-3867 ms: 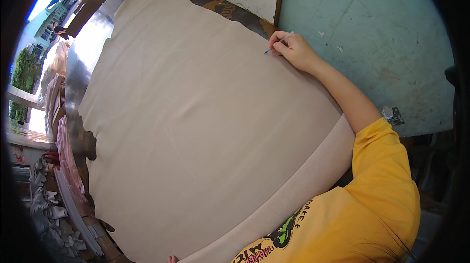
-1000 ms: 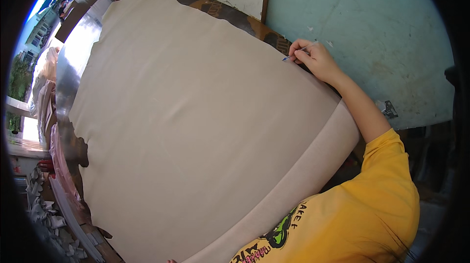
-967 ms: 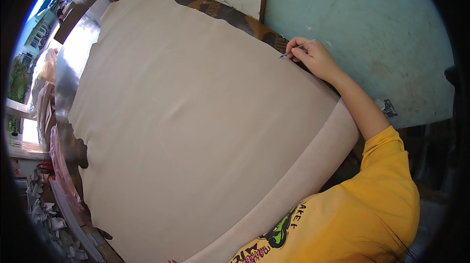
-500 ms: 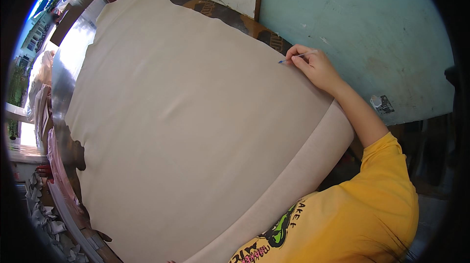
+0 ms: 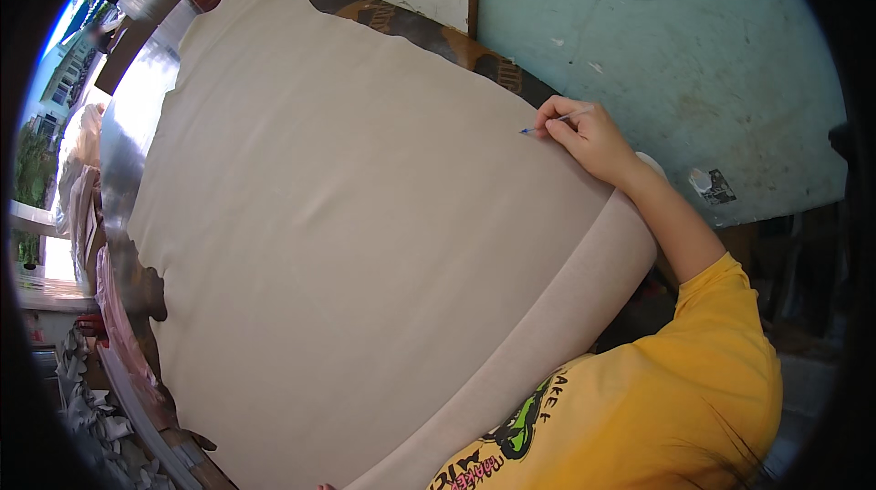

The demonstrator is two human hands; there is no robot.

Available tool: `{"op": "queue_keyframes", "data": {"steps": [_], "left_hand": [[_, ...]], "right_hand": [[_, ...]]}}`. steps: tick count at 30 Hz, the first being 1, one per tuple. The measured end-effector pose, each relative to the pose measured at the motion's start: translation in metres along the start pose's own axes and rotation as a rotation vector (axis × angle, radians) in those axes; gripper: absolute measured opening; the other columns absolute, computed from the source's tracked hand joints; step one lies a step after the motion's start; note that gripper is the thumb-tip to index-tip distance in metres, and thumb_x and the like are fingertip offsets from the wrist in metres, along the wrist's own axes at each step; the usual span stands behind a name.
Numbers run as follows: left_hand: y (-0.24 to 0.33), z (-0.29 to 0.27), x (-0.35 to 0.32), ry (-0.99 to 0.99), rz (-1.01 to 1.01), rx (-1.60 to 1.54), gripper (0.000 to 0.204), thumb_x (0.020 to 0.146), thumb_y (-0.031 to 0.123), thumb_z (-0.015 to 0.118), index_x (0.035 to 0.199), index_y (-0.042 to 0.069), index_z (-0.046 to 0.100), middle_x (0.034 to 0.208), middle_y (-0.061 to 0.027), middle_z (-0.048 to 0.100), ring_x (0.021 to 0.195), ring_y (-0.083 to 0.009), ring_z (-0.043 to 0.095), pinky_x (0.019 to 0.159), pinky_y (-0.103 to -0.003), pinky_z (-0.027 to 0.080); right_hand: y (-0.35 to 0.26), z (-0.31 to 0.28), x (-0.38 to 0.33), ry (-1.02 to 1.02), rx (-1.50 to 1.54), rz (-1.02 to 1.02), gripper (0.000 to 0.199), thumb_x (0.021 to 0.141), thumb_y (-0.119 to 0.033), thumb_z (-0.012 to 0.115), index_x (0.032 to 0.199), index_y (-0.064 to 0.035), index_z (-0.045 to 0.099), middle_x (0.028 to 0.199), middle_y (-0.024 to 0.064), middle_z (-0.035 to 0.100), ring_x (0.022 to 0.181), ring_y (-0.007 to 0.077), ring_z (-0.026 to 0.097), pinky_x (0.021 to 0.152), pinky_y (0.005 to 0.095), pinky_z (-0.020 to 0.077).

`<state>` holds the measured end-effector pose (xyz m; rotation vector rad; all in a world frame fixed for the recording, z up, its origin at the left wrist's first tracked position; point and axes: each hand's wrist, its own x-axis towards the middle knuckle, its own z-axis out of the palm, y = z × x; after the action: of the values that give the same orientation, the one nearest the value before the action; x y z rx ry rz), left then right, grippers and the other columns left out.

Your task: The person marks a large sheet of beige fabric with a blue pen while smoothing it on a worktable. They repeatedly lift and reposition the fabric to continue marking different areas. A smartphone is briefly held in the left hand but not used.

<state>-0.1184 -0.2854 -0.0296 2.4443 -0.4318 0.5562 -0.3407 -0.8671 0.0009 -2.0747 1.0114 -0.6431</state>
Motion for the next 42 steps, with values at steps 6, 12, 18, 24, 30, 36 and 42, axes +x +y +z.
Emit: {"op": "queue_keyframes", "data": {"steps": [6, 12, 18, 24, 30, 36, 42], "left_hand": [[0.001, 0.002, -0.001, -0.007, -0.007, -0.014, 0.039, 0.105, 0.032, 0.05, 0.109, -0.001, 0.072, 0.114, -0.0171, 0.069, 0.122, -0.0405, 0.051, 0.113, -0.056, 0.031], [-0.003, 0.0, -0.003, 0.004, -0.03, -0.016, 0.038, 0.105, 0.031, 0.05, 0.109, 0.0, 0.072, 0.114, -0.0173, 0.069, 0.122, -0.0404, 0.05, 0.113, -0.056, 0.031], [0.003, 0.002, -0.002, -0.009, -0.054, -0.061, 0.038, 0.104, 0.03, 0.051, 0.109, 0.0, 0.072, 0.114, -0.0175, 0.069, 0.123, -0.0406, 0.05, 0.113, -0.056, 0.03], [0.009, -0.001, -0.004, 0.001, -0.121, -0.053, 0.037, 0.104, 0.03, 0.051, 0.109, 0.0, 0.072, 0.115, -0.0169, 0.069, 0.123, -0.0403, 0.05, 0.114, -0.056, 0.029], [0.006, 0.0, -0.002, -0.005, -0.108, -0.069, 0.038, 0.104, 0.03, 0.05, 0.109, 0.0, 0.072, 0.116, -0.0169, 0.069, 0.124, -0.0402, 0.05, 0.115, -0.056, 0.029], [-0.003, -0.002, -0.004, -0.005, -0.028, -0.012, 0.039, 0.105, 0.031, 0.049, 0.109, 0.0, 0.072, 0.116, -0.0164, 0.069, 0.124, -0.0402, 0.05, 0.114, -0.055, 0.029], [-0.003, -0.001, -0.003, -0.024, -0.016, 0.0, 0.04, 0.104, 0.032, 0.049, 0.111, -0.001, 0.071, 0.117, -0.0161, 0.069, 0.126, -0.0408, 0.049, 0.113, -0.056, 0.03]], "right_hand": [[-0.002, -0.001, -0.002, 0.024, -0.006, 0.011, 0.018, 0.093, -0.013, 0.052, 0.094, -0.0006, 0.065, 0.078, 0.005, 0.068, 0.069, 0.0092, 0.058, 0.066, 0.0266, 0.0451], [-0.001, -0.002, -0.005, -0.039, 0.014, 0.019, 0.019, 0.092, -0.014, 0.052, 0.092, 0.0001, 0.064, 0.076, 0.0054, 0.068, 0.064, 0.0095, 0.055, 0.061, 0.0274, 0.0428], [-0.002, 0.004, 0.002, 0.081, 0.066, -0.034, 0.016, 0.09, -0.013, 0.052, 0.089, -0.0007, 0.063, 0.075, 0.0046, 0.067, 0.065, 0.0082, 0.054, 0.061, 0.0264, 0.0423], [-0.003, -0.002, -0.015, -0.074, 0.049, 0.027, 0.017, 0.091, -0.013, 0.053, 0.09, 0.0007, 0.063, 0.076, 0.004, 0.066, 0.067, 0.0078, 0.054, 0.063, 0.0249, 0.0426], [0.001, 0.005, 0.01, 0.067, 0.128, -0.018, 0.018, 0.095, -0.012, 0.052, 0.095, 0.0007, 0.065, 0.079, 0.005, 0.067, 0.071, 0.0089, 0.056, 0.067, 0.026, 0.0448], [-0.006, -0.003, 0.01, -0.042, -0.012, 0.056, 0.018, 0.097, -0.012, 0.052, 0.095, 0.0015, 0.064, 0.081, 0.0049, 0.067, 0.078, 0.0095, 0.061, 0.074, 0.0255, 0.0479], [-0.007, -0.006, -0.004, -0.074, 0.075, 0.077, 0.017, 0.097, -0.009, 0.05, 0.093, 0.0023, 0.062, 0.086, 0.0038, 0.066, 0.084, 0.0092, 0.062, 0.079, 0.0246, 0.0502]]}}
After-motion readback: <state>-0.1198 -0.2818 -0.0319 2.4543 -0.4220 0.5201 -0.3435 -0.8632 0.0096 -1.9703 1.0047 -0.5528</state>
